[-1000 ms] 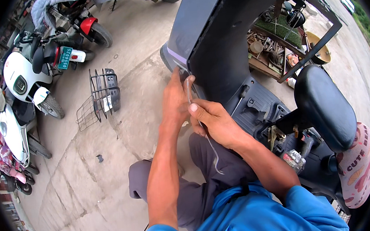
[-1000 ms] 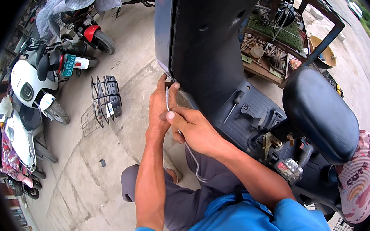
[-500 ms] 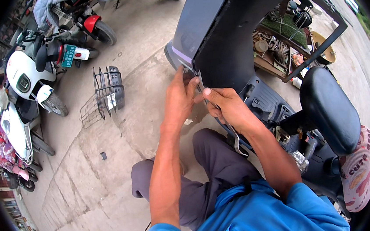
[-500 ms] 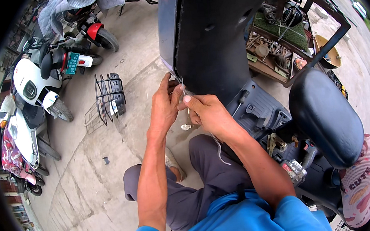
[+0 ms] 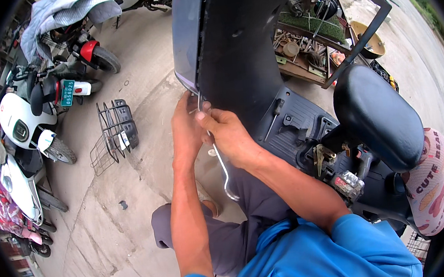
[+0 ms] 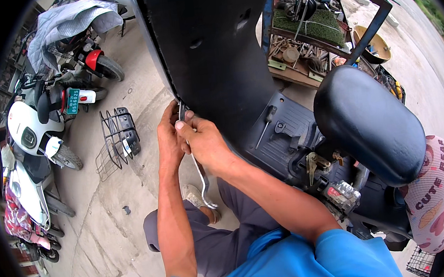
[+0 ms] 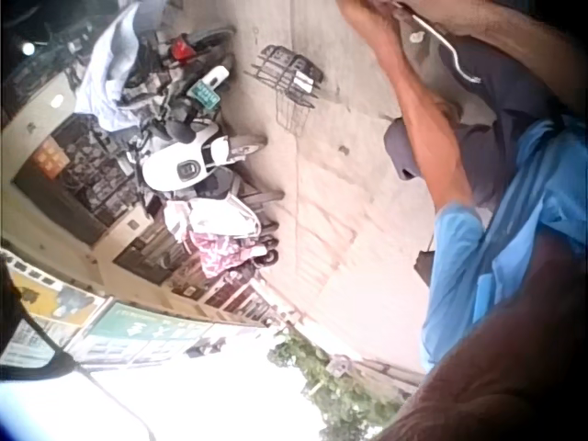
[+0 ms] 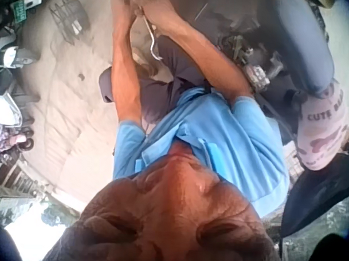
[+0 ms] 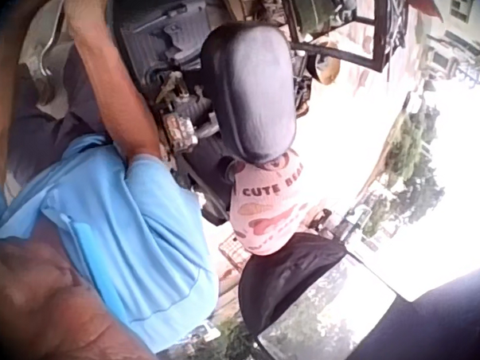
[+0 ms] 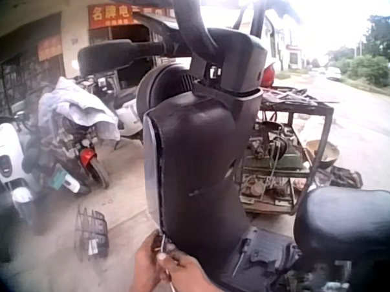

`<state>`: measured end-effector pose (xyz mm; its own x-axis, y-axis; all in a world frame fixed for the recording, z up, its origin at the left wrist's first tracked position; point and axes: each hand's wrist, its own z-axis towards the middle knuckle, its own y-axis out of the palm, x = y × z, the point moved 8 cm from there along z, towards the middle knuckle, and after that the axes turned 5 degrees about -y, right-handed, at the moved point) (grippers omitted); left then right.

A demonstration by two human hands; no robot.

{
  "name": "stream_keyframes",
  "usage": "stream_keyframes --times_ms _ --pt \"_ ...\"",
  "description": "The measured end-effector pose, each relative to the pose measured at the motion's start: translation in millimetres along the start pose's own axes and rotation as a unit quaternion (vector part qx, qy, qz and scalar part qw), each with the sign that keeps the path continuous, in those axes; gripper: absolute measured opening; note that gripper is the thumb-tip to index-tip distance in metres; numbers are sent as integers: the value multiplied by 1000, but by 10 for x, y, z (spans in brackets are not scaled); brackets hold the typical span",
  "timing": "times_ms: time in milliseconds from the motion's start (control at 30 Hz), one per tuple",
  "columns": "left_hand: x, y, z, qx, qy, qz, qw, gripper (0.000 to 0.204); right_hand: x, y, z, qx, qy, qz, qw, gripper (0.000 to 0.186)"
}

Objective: The person removes screws from the front fairing of a motorcycle using a socket wrench, then pries the plastic panels apart with a metal tool and their hands to detach the front assembly.

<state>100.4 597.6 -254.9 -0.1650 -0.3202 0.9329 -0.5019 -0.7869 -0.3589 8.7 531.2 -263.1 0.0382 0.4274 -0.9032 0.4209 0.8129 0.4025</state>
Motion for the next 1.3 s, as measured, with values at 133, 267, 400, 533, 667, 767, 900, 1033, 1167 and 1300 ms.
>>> stream_keyframes --times_ms 133,267,400,533,667,767,900,1033,1167,1300 --pt "-160 -61 33 -6 -57 -203 977 52 -60 272 -114 61 57 6 996 31" --pt "-331 -46 -67 -18 -86 -239 967 54 -53 514 -127 72 113 157 978 30" --pt "-375 -76 -187 -17 -90 -261 961 54 27 696 -23 100 87 177 975 34" --pt "-416 -91 -249 -12 -89 -270 959 55 43 810 28 143 46 191 970 34" --pt "-427 -77 -290 -10 -88 -276 957 55 -38 876 46 150 24 246 957 31" --pt "-389 -69 -267 -10 -81 -274 958 56 -22 891 86 115 3 310 944 29" --pt "-368 -78 -235 -4 -72 -270 960 56 -79 802 -8 96 55 284 952 23" --pt "-305 -39 -115 1 -54 -262 964 57 -113 606 -173 11 124 218 968 27" --pt "-206 28 -112 16 -18 -234 972 58 -687 375 -629 -86 98 74 989 30" --pt "-176 80 -27 57 0 -164 985 63 -1371 158 -703 -89 -93 -77 989 29"
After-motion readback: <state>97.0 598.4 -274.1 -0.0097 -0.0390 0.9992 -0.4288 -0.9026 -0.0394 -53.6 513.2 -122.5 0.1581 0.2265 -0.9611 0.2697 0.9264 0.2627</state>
